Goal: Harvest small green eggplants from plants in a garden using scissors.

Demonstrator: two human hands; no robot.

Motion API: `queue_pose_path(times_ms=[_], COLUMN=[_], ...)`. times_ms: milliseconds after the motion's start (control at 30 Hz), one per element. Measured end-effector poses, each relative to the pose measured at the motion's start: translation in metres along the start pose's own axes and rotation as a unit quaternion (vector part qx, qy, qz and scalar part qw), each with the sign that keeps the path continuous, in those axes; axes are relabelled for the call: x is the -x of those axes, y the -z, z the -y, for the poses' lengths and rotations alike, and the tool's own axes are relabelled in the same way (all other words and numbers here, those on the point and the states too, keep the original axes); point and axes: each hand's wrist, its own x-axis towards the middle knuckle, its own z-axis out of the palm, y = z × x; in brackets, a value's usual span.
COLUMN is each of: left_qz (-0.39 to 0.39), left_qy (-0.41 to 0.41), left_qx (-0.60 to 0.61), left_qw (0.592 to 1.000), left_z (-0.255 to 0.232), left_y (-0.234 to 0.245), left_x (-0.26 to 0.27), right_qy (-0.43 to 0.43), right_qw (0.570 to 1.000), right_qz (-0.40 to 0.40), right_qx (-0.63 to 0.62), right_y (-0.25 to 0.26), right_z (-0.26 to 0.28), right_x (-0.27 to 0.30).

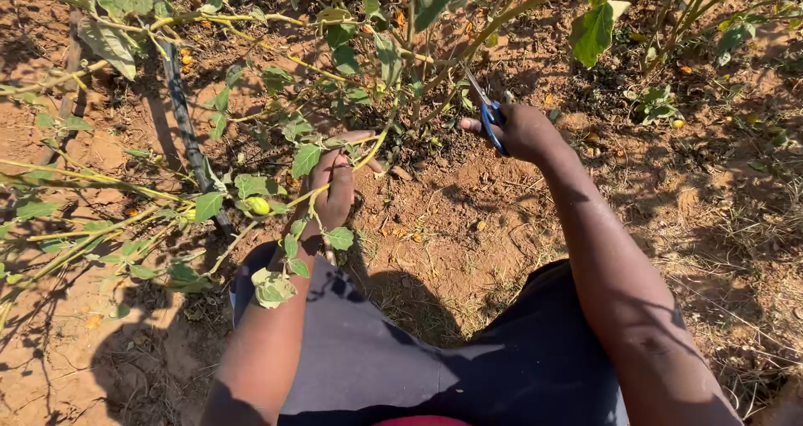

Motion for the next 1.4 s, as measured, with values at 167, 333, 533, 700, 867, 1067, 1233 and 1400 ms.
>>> queue_pose_path(times_ms=[167, 333, 533, 700, 867, 1067, 1233, 1400], left_qz=[0.028, 0.002, 0.014, 0.009, 0.022, 0.083, 0.064, 0.055], left_qy=[0.024, 0.073, 0.128, 0.139, 0.129, -0.051, 0.054, 0.078], left_qx=[-0.022, 0.020, 0.076, 0.009, -0.222, -0.031, -0.116, -0.072], left_qw=[0.999, 0.997, 0.989, 0.990, 0.966, 0.995, 0.990, 0.993], left_z=[0.011, 0.004, 0.000, 0.000, 0.025, -0.015, -0.021, -0.013], left_y=[0.006, 0.020, 0.032, 0.028, 0.020, 0.004, 0.010, 0.012], left_x=[0.010, 0.010, 0.004, 0.011, 0.023, 0.005, 0.003, 0.004], right_qy=[-0.012, -0.008, 0.024, 0.026, -0.006, 0.007, 0.031, 0.031], right_qw=[0.999, 0.996, 0.994, 0.992, 0.999, 1.000, 0.999, 0.998], right_qz=[0.028, 0.037, 0.026, 0.041, 0.041, -0.027, -0.007, 0.013], right_qx=[0.029, 0.087, 0.105, 0.117, 0.033, -0.004, 0.025, -0.057], right_y=[-0.013, -0.025, -0.064, -0.031, -0.046, -0.026, -0.040, -0.037], right_z=[0.009, 0.011, -0.022, 0.023, 0.009, 0.026, 0.016, -0.001], right_x=[-0.019, -0.037, -0.099, -0.063, -0.101, -0.078, -0.089, -0.078])
